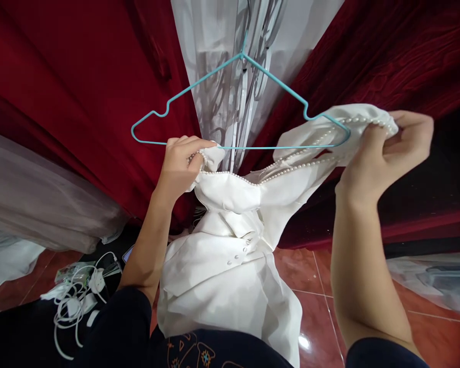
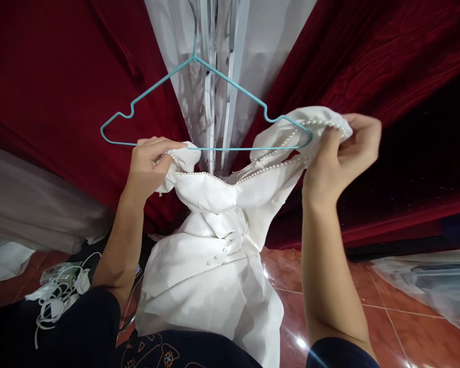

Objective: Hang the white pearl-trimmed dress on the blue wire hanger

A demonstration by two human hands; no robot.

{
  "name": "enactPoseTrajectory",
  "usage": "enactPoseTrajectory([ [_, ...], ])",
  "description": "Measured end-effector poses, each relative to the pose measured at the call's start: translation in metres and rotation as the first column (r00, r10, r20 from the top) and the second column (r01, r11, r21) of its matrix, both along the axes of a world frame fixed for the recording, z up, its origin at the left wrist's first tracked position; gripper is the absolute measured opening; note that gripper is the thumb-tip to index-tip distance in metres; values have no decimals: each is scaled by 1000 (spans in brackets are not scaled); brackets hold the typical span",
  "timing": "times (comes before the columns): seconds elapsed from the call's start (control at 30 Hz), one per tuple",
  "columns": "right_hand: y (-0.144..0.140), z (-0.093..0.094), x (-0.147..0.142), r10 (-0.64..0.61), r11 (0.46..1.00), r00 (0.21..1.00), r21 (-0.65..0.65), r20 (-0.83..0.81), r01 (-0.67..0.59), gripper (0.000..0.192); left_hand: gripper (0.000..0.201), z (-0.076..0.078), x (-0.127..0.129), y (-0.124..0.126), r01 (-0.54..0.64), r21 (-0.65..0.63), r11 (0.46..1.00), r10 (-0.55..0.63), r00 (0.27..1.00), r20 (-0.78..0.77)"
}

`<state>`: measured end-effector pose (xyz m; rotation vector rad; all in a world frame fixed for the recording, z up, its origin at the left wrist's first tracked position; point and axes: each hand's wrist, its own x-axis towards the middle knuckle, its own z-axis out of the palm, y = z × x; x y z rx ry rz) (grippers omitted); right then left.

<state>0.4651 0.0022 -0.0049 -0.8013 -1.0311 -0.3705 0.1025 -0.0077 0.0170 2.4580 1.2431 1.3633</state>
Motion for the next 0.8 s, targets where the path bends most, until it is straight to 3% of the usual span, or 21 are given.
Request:
enactPoseTrajectory([
  [0.07, -8, -16, -14, -16, 986, 1000, 167, 12, 13, 24, 43, -1, 2, 1, 14, -6, 1000, -14, 1000, 24],
  [0.17, -20, -28, -33, -34, 971, 999, 236, -5, 35, 29, 43, -3, 3, 0, 30, -18, 999, -29, 998, 52],
  [0.27, -19, -30, -29, -34, 984, 993, 168, -116, 54, 30, 43, -2, 2, -1, 29, -26, 999, -28, 998, 51],
  [0.4, -19, -42, -12, 55, 988, 978, 152, -200, -25, 31, 44, -2, 1, -1, 27, -1, 1000, -27, 998, 48],
  [0.5, -37, -48, -26, 74, 995, 993, -69, 87, -69, 10, 44, -5, 3, 0, 43, -2, 999, -42, 998, 48],
  [0.57, -52, -41, -44, 164, 975, 909, -203, 383, -90, 12, 44, -9, 6, 1, 71, -12, 997, -70, 996, 50],
  [0.63, -60, -25, -62, 195, 972, 845, -211, 498, -100, 16, 44, -12, 10, 2, 97, -18, 995, -96, 994, 55],
  [0.7, -57, -7, -74, 177, 976, 862, -197, 475, -92, 18, 43, -13, 12, 2, 109, -30, 994, -107, 992, 64],
  [0.8, -43, 8, -84, 298, 919, 857, -370, 421, -138, 24, 47, -11, 14, -1, 125, -73, 989, -120, 990, 69],
])
